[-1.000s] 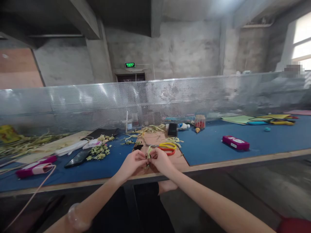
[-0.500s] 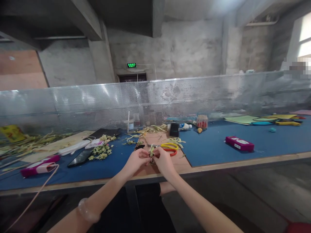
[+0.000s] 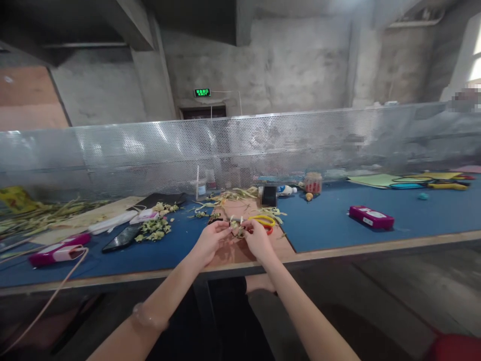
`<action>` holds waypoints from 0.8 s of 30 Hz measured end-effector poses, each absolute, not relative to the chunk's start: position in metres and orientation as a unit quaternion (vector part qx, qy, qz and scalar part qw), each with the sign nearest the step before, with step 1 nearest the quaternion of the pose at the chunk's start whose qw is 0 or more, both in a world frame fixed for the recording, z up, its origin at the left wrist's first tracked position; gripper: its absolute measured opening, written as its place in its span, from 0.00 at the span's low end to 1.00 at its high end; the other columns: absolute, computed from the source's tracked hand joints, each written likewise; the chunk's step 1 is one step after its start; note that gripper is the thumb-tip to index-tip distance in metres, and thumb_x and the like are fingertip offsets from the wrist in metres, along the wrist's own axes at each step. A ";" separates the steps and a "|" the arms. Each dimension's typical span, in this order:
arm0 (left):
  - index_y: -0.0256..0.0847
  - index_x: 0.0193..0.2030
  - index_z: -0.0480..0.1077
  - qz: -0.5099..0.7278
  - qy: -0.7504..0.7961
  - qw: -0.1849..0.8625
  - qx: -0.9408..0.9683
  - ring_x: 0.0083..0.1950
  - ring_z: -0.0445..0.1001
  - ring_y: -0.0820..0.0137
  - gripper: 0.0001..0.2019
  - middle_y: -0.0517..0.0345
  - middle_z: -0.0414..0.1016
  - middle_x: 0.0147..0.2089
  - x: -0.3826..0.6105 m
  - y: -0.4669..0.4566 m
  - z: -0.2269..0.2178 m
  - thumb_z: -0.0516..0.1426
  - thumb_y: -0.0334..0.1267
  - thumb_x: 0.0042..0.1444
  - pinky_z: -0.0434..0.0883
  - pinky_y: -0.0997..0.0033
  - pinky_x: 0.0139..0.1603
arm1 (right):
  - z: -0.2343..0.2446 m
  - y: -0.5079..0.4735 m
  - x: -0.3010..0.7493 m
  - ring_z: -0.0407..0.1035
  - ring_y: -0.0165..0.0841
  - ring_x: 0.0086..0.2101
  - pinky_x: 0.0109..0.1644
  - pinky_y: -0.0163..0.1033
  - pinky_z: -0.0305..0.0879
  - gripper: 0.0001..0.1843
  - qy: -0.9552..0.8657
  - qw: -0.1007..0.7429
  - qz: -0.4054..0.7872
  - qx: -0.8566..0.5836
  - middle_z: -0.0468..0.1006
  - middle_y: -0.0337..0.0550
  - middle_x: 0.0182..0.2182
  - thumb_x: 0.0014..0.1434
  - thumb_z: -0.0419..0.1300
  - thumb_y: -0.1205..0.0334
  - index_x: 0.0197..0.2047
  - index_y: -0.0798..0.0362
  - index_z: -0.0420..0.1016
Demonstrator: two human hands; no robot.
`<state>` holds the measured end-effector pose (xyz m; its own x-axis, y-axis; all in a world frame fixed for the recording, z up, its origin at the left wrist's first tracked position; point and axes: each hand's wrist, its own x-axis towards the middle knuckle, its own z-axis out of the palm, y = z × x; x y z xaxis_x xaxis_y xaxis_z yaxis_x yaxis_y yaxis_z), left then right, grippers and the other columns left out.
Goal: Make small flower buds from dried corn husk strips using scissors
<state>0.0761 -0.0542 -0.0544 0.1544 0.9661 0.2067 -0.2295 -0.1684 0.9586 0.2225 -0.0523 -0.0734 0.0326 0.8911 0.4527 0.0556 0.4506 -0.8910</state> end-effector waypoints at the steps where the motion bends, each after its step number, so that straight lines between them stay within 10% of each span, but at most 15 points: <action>1: 0.37 0.33 0.64 0.550 0.346 0.544 0.530 0.32 0.73 0.71 0.13 0.56 0.72 0.31 0.076 -0.054 -0.055 0.63 0.35 0.42 0.71 0.73 0.28 | -0.074 -0.052 0.223 0.68 0.33 0.29 0.33 0.39 0.66 0.09 -0.597 0.603 0.353 -0.393 0.73 0.41 0.28 0.45 0.58 0.64 0.33 0.55 0.67; 12: 0.34 0.29 0.68 0.533 0.361 0.532 0.550 0.29 0.73 0.70 0.12 0.53 0.74 0.27 0.078 -0.054 -0.058 0.65 0.35 0.39 0.70 0.73 0.28 | -0.075 -0.053 0.224 0.69 0.33 0.31 0.37 0.40 0.66 0.12 -0.603 0.608 0.368 -0.363 0.73 0.41 0.28 0.43 0.62 0.63 0.33 0.55 0.67; 24: 0.31 0.32 0.74 0.481 0.361 0.517 0.609 0.26 0.70 0.73 0.12 0.51 0.76 0.27 0.076 -0.058 -0.056 0.64 0.34 0.39 0.66 0.76 0.25 | -0.074 -0.061 0.220 0.68 0.32 0.32 0.40 0.39 0.66 0.39 -0.626 0.630 0.306 -0.343 0.68 0.36 0.30 0.46 0.61 0.64 0.61 0.49 0.50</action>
<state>0.0760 -0.0576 -0.0556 0.2764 0.9371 0.2131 -0.0566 -0.2055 0.9770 0.2205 -0.0614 -0.0741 0.0296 0.8156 0.5779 0.0436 0.5765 -0.8159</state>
